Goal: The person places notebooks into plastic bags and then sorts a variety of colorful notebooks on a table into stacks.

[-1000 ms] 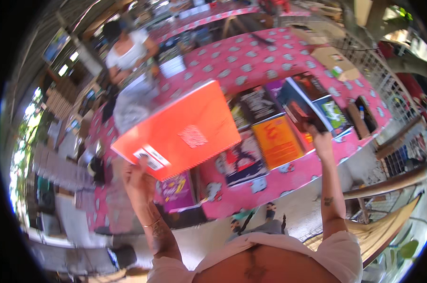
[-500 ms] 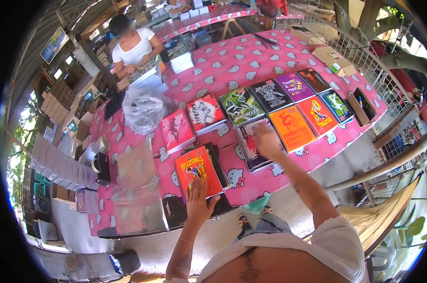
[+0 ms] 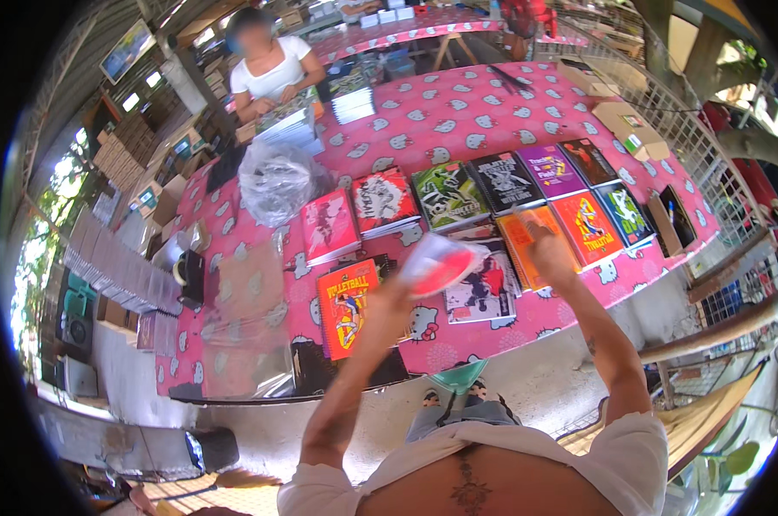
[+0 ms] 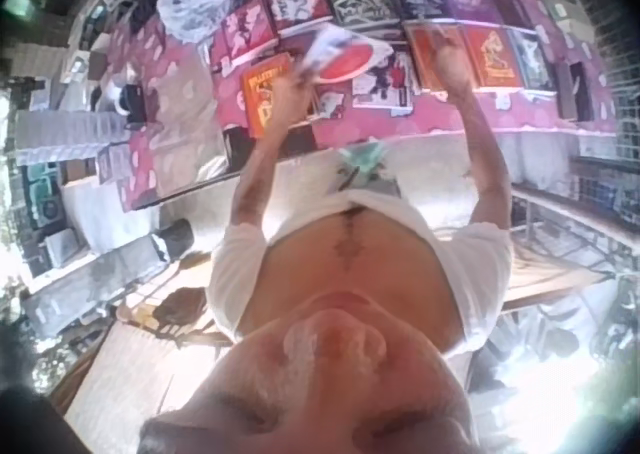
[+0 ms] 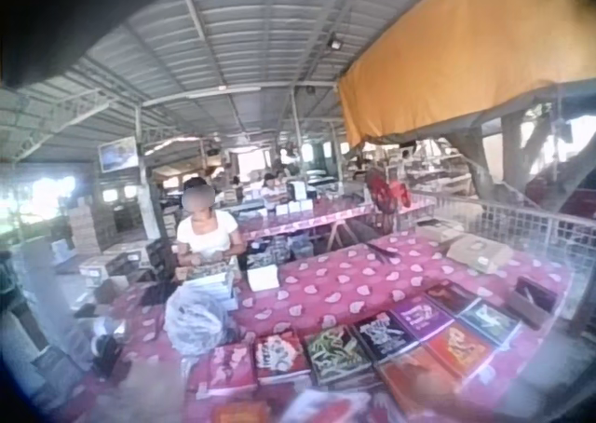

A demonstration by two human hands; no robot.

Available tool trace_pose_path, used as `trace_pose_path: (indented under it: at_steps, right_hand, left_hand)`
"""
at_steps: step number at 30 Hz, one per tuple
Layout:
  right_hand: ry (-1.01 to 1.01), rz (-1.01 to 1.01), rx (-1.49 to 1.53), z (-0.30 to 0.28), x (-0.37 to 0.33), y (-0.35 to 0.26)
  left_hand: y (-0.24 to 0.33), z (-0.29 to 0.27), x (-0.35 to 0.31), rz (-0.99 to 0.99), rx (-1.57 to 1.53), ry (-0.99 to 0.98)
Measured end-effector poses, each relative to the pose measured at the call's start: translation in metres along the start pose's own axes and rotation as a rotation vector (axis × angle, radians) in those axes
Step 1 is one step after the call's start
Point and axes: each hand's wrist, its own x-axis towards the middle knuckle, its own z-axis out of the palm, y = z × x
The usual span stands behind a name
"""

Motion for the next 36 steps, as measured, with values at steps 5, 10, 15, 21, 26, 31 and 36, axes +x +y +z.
trace_pose_path:
  at_steps: [5, 10, 15, 21, 26, 31, 36]
  right_hand:
    - [0.194, -0.135, 0.606, -0.031, 0.013, -0.138]
    - [-0.121, -0.727, 0.657, 0.086, -0.003, -0.202]
    - [-0.588, -0.443, 0.616, 0.156, 0.059, -0.192]
    - [0.152, -0.548, -0.078, 0.225, 0.140, -0.213]
    - [-0.096, -0.332, 0.273, 0.153, 0.148, -0.243]
    - [-0.093, -0.087, 1.247, 0.051, 0.103, -0.195]
    - [-0.162, -0.525, 1.030, 0.138, 0.055, -0.203]
  left_hand:
    - [0.011, -0.144, -0.038, -0.237, -0.122, 0.646]
    - [-0.046, -0.120, -0.096, 0.161, 0.381, 0.176]
    - [-0.079, -0.094, -0.115, 0.068, 0.191, -0.254]
    - [-0.223, -0.063, 0.045, 0.061, 0.477, 0.104]
    - [-0.321, -0.091, 0.002, 0.017, 0.421, -0.167]
    - [-0.237, -0.199, 0.024, -0.204, 0.030, 0.390]
    - [-0.131, -0.197, -0.035, 0.249, 0.251, 0.310]
